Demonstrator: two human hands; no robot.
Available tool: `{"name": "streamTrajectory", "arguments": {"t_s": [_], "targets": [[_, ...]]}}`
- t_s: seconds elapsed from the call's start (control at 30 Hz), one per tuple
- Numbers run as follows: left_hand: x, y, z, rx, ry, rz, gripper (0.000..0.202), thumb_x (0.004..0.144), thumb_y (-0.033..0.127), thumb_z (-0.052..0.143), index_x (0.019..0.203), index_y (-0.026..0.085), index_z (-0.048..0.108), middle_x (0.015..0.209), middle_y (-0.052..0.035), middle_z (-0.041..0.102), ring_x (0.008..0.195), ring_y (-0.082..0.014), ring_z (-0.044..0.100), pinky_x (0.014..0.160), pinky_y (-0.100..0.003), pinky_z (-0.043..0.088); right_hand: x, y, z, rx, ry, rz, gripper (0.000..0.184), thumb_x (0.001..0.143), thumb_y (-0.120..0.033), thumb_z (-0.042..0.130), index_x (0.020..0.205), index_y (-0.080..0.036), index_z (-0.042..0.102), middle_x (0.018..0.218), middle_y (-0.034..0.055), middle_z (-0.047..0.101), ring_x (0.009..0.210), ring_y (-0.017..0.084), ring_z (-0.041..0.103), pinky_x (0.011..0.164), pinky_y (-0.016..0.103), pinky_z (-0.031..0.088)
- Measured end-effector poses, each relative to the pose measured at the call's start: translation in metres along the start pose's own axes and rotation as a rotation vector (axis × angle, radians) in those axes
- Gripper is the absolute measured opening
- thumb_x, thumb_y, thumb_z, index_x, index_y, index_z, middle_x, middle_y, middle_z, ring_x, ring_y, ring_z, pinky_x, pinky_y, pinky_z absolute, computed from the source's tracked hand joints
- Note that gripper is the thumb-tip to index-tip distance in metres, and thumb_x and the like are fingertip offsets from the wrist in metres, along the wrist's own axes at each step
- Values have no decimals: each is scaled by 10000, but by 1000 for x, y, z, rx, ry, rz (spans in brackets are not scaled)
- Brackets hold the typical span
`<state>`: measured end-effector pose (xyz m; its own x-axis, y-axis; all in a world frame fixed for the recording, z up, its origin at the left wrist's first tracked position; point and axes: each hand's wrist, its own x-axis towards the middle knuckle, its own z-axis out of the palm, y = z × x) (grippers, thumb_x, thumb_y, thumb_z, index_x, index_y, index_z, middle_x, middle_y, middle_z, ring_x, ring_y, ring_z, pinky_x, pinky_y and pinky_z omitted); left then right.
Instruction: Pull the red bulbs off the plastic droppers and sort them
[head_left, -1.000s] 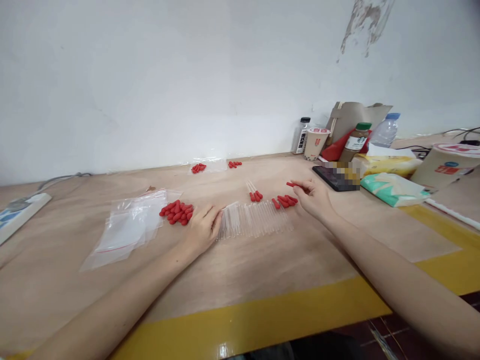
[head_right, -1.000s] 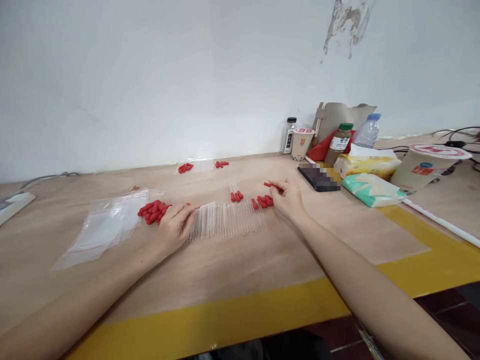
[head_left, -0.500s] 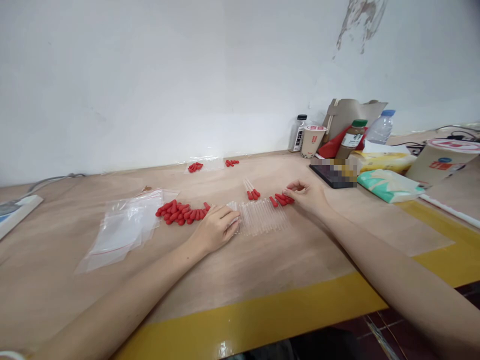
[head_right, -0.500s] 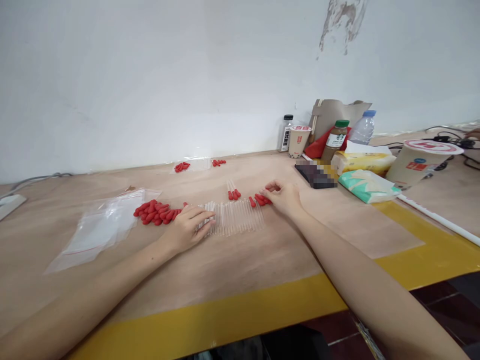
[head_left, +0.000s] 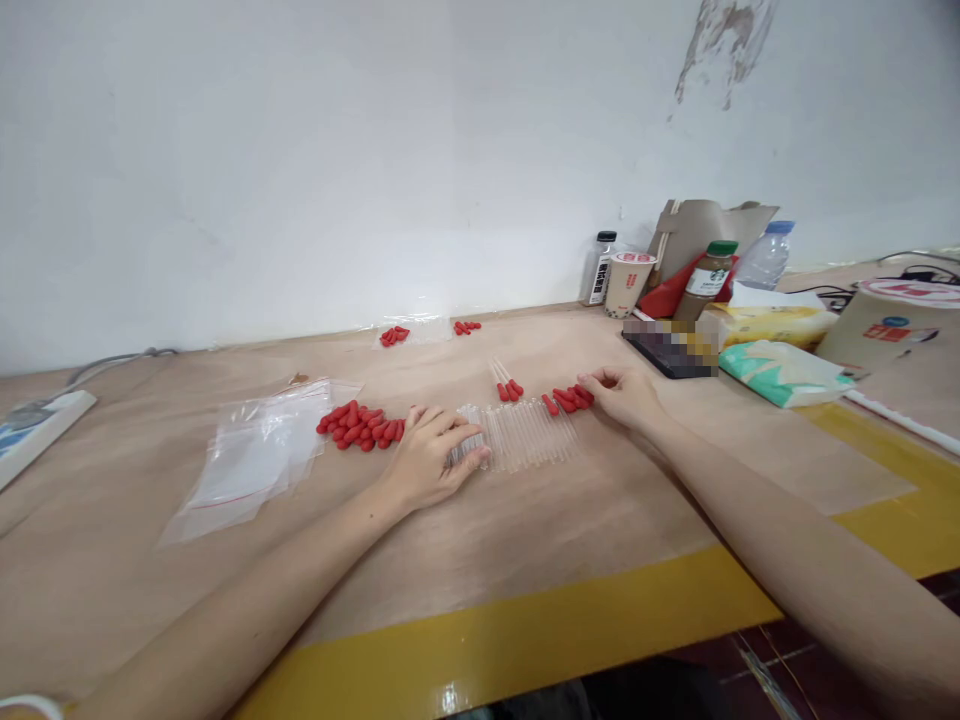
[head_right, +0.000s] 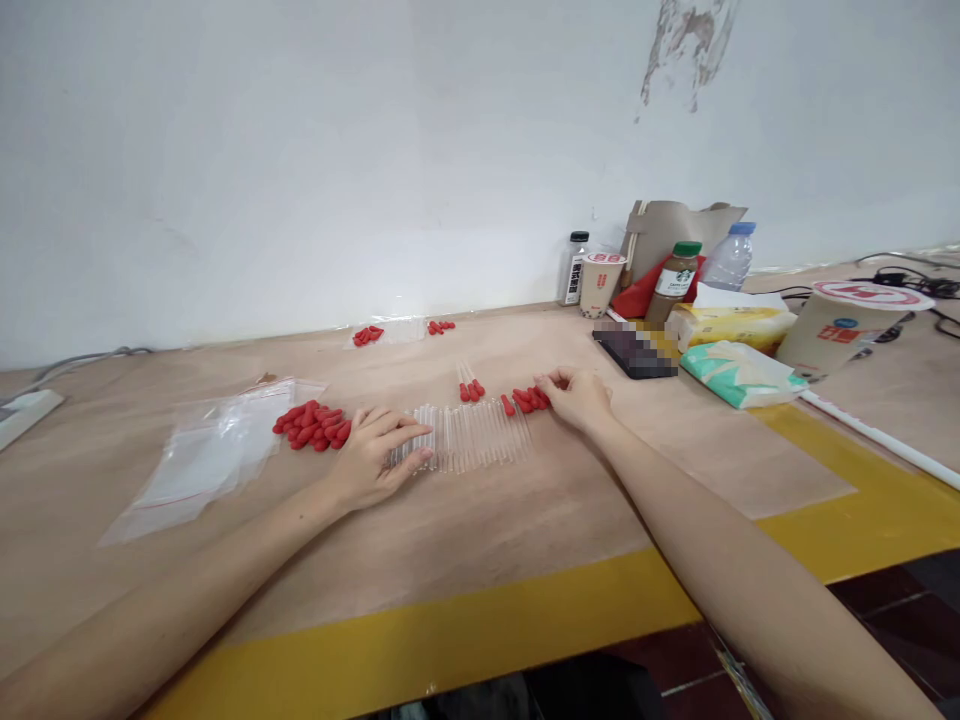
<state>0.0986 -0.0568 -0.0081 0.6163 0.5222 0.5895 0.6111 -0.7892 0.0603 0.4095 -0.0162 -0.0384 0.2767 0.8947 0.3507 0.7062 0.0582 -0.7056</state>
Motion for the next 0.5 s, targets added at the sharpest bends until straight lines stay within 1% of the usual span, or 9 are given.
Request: {"name": "streamTrajectory", "arguments": {"t_s": [0.13,0.2,0.23,0.27,0.3,0.33,0.37,0.43,0.5], "targets": [[-10,-14,-6,7,17,-24,201,866,309,505,946,195,650,877,-39,655,818,-178,537,766,-361,357,6,-9,-3,-23,34,49,296,768,-430,507,795,-176,656,715,31,659,669,152,576,627,273,418],[-18,-21,-9,-7,33,-1,182,866,278,504,944,196,647,883,-42,648,833,-179,535,771,-357,370,11,-23,-6,-73,41,54,245,756,-384,527,812,-181,653,751,32,667,700,154,584,645,271,415],[-21,-24,-10,-16,42,16,172,864,263,506,940,197,646,883,-42,643,839,-179,535,775,-356,375,13,-32,-6,-116,19,50,223,751,-369,535,810,-188,652,768,30,670,719,156,588,655,272,413],[-25,-26,-10,-24,51,29,162,861,249,510,936,197,644,880,-42,640,839,-177,537,775,-355,379,15,-41,-7,-172,-24,49,208,748,-364,540,793,-195,653,773,29,671,732,160,591,662,274,410],[-27,-28,-10,-32,61,36,154,859,236,513,931,196,643,876,-42,636,835,-175,539,772,-353,381,17,-51,-6,-241,-98,62,203,752,-366,535,768,-202,653,756,26,669,732,165,593,665,279,407],[-29,-29,-10,-40,73,35,146,857,225,516,925,195,642,871,-41,633,827,-172,540,769,-352,383,19,-61,-4,-312,-196,84,197,751,-366,532,748,-208,651,719,23,662,722,168,594,674,289,407],[-31,-30,-10,-46,82,28,143,857,218,516,922,194,641,868,-40,631,823,-170,541,771,-353,385,21,-71,0,-336,-250,93,190,730,-360,554,693,-200,649,651,28,647,690,176,593,670,299,408],[-32,-30,-9,-51,91,9,142,859,218,513,916,196,641,870,-40,628,821,-169,543,776,-357,389,25,-87,10,-357,-319,104,210,706,-362,575,601,-189,632,531,29,601,644,186,590,678,321,412],[-32,-30,-9,-50,85,-1,146,860,224,510,910,199,645,877,-41,626,825,-171,543,778,-361,392,29,-98,22,-386,-385,143,262,696,-389,581,538,-183,616,462,31,565,622,203,588,723,379,410]]}}
